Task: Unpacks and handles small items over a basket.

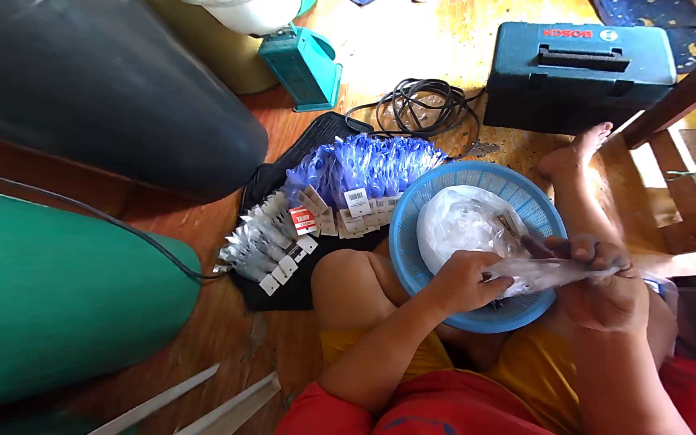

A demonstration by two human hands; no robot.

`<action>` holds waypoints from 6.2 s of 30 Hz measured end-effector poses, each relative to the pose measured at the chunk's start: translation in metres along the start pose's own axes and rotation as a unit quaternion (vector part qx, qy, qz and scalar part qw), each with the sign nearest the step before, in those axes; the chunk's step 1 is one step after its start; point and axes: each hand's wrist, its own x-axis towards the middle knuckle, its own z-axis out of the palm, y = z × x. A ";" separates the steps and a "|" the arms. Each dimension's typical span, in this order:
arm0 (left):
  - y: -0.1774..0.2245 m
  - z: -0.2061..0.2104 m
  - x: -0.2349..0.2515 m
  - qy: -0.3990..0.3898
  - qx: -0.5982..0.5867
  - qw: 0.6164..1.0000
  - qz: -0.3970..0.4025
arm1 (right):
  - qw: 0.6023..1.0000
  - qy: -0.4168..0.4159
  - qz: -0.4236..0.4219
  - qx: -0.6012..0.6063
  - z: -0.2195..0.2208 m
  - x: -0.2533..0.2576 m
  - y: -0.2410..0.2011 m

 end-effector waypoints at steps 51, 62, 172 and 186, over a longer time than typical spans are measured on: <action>-0.014 0.020 0.005 0.056 -0.076 0.995 -0.038 | 0.999 0.028 0.007 -0.024 0.004 0.002 0.002; -0.017 0.036 0.003 0.188 -0.059 0.980 -0.028 | 0.989 0.045 0.052 -0.133 0.028 0.004 0.016; -0.004 -0.014 -0.005 0.036 -0.182 0.955 -0.233 | 0.869 0.213 0.226 -0.385 -0.023 -0.017 0.065; -0.003 0.014 -0.003 -0.010 -0.190 0.941 -0.279 | 0.905 0.224 0.217 -0.288 -0.018 -0.017 0.059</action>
